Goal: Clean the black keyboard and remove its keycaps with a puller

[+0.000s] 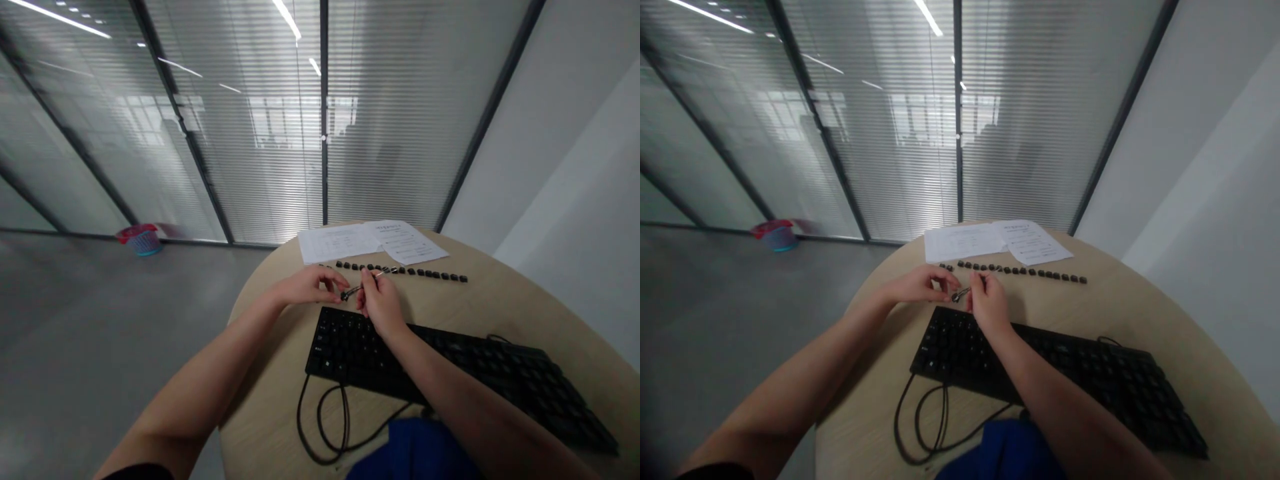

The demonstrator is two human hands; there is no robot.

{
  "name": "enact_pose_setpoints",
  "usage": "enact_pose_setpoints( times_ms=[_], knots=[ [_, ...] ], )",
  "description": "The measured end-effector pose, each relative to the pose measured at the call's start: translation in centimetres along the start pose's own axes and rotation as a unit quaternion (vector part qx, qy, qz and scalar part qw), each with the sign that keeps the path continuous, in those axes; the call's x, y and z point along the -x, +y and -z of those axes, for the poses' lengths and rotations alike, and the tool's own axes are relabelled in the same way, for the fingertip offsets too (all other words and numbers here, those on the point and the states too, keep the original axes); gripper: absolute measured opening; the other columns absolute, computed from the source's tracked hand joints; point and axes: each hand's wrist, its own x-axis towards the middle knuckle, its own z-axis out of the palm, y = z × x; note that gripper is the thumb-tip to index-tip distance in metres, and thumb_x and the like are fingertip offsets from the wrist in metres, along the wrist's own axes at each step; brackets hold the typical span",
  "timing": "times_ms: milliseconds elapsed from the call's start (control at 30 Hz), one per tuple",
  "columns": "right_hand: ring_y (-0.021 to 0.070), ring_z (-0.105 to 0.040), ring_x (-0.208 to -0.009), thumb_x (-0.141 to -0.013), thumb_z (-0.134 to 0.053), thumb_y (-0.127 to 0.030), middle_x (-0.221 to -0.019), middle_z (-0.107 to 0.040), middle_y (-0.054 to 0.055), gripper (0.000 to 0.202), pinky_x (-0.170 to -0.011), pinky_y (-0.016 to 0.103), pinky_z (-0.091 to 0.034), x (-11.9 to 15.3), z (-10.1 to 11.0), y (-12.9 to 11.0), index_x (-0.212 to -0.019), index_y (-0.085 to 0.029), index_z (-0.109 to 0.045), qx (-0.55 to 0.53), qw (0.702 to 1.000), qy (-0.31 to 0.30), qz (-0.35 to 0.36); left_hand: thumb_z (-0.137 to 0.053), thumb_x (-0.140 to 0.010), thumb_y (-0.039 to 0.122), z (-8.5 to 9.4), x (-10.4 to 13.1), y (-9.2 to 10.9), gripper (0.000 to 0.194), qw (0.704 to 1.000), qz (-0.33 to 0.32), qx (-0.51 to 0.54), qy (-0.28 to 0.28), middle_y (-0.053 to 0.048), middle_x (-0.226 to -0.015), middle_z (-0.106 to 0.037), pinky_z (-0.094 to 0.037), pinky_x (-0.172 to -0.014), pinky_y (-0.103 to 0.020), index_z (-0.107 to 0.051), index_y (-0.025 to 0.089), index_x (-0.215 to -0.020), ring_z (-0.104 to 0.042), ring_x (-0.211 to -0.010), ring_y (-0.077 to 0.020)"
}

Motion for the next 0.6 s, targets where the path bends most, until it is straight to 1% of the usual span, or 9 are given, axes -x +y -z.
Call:
enact_pose_setpoints(
  times_ms=[67,133,200,267,333,433,500,600],
  knots=[
    [0.0133,-0.053,-0.037,-0.088,-0.054,-0.066,-0.051,-0.054,-0.007,0.043,-0.032,0.022,-0.036,-0.3,-0.1,0.1,-0.084,-0.023,-0.049,-0.041,0.999,0.006,-0.024,-0.076,-0.082,0.028,-0.1,0.1,0.9,0.030,1.000,-0.008,-0.027,0.003,-0.007,-0.102,-0.075,-0.052,-0.070,-0.027,-0.073,0.018,-0.110,-0.068,-0.080,-0.0149],
    [0.0134,-0.054,-0.038,-0.087,-0.054,-0.066,-0.051,-0.054,-0.007,0.043,-0.031,0.021,-0.036,-0.6,-0.2,0.4,-0.084,-0.024,-0.048,-0.078,0.996,0.009,-0.032,-0.073,-0.085,0.029,-0.2,0.1,1.6,0.024,0.997,-0.023,-0.065,0.017,-0.007,-0.098,-0.076,-0.052,-0.071,-0.027,-0.074,0.018,-0.106,-0.068,-0.081,-0.0156],
    [0.0135,-0.054,-0.038,-0.087,-0.055,-0.066,-0.051,-0.054,-0.007,0.043,-0.031,0.021,-0.039,-0.8,-0.4,0.6,-0.083,-0.024,-0.047,-0.103,0.994,0.008,-0.035,-0.071,-0.087,0.029,-0.3,0.0,1.9,0.018,0.994,-0.038,-0.096,0.036,-0.006,-0.093,-0.076,-0.052,-0.074,-0.028,-0.075,0.017,-0.100,-0.068,-0.082,-0.0158],
    [0.0133,-0.054,-0.038,-0.087,-0.055,-0.066,-0.051,-0.054,-0.007,0.043,-0.031,0.021,-0.039,-0.9,-0.5,0.7,-0.083,-0.024,-0.047,-0.107,0.994,0.009,-0.036,-0.071,-0.087,0.030,-0.4,-0.1,1.9,0.016,0.993,-0.032,-0.103,0.044,-0.005,-0.090,-0.076,-0.052,-0.074,-0.027,-0.076,0.017,-0.095,-0.067,-0.081,-0.0155],
    [0.0126,-0.052,-0.036,-0.088,-0.054,-0.067,-0.050,-0.053,-0.007,0.044,-0.030,0.021,-0.037,-0.8,-0.5,0.7,-0.082,-0.024,-0.047,-0.090,0.995,0.012,-0.031,-0.072,-0.086,0.032,-0.5,-0.1,1.5,0.018,0.997,-0.002,-0.071,0.043,-0.005,-0.087,-0.075,-0.052,-0.067,-0.025,-0.075,0.016,-0.094,-0.065,-0.074,-0.0139],
    [0.0115,-0.048,-0.034,-0.089,-0.052,-0.068,-0.048,-0.051,-0.008,0.045,-0.029,0.020,-0.036,-0.7,-0.7,0.6,-0.082,-0.024,-0.048,-0.060,0.998,0.012,-0.016,-0.074,-0.082,0.033,-0.4,-0.1,0.6,0.021,0.998,0.051,0.007,0.037,-0.004,-0.083,-0.072,-0.051,-0.058,-0.023,-0.074,0.015,-0.092,-0.061,-0.063,-0.0111],
    [0.0119,-0.048,-0.034,-0.089,-0.052,-0.068,-0.047,-0.051,-0.008,0.045,-0.030,0.021,-0.036,-0.6,-0.7,0.5,-0.083,-0.024,-0.048,-0.049,0.999,0.011,-0.015,-0.076,-0.080,0.033,-0.4,-0.1,0.1,0.021,0.996,0.069,0.040,0.030,-0.003,-0.080,-0.071,-0.051,-0.057,-0.022,-0.073,0.014,-0.090,-0.060,-0.062,-0.0102],
    [0.0126,-0.049,-0.033,-0.090,-0.050,-0.067,-0.046,-0.051,-0.008,0.043,-0.030,0.021,-0.037,-0.5,-0.8,0.2,-0.085,-0.024,-0.050,-0.026,0.999,0.014,-0.022,-0.077,-0.078,0.033,-0.4,-0.3,-0.4,0.022,0.995,0.077,0.067,0.019,-0.002,-0.076,-0.069,-0.050,-0.058,-0.022,-0.072,0.013,-0.088,-0.058,-0.061,-0.0094]
  ],
)
